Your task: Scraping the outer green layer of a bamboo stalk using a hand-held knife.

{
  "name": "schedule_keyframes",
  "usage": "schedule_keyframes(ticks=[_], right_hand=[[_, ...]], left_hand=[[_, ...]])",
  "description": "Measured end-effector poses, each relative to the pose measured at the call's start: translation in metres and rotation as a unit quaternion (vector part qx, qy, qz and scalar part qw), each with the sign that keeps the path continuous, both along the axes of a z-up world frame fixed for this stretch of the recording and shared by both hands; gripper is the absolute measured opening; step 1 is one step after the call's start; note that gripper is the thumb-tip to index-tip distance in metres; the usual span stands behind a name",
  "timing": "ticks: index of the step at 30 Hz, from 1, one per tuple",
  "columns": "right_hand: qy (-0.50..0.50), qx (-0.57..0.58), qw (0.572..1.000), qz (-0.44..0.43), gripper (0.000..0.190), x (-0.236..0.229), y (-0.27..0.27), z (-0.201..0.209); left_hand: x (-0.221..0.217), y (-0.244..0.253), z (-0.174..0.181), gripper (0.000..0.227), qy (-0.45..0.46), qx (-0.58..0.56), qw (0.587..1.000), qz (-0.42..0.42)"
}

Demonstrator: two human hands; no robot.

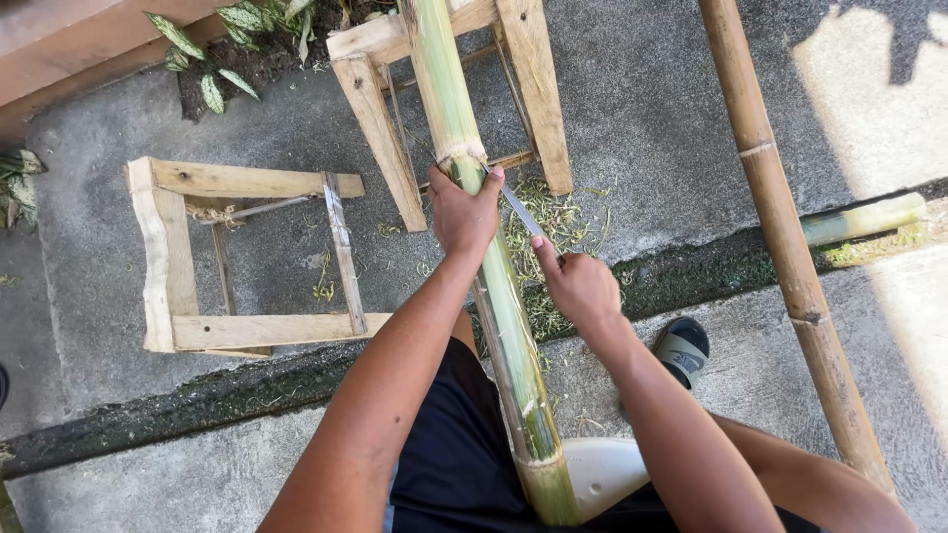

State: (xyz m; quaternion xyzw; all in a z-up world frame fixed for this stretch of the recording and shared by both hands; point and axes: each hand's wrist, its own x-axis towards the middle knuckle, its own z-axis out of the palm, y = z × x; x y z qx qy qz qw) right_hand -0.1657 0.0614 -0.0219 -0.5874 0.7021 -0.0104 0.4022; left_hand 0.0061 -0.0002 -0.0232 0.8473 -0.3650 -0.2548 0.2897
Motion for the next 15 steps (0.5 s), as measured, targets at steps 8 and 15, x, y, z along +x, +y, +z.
schedule_keyframes(ticks=[8, 15], right_hand=[[0.022, 0.015, 0.999, 0.034, 0.09, -0.001, -0.013, -0.005], [-0.054, -0.047, 0.997, -0.025, 0.095, 0.015, 0.009, -0.043]], left_hand=[[-0.004, -0.001, 0.012, 0.117, -0.001, 0.021, 1.0, 0.009], [-0.004, 0.0, 0.013, 0.115, -0.001, 0.026, 1.0, -0.003]])
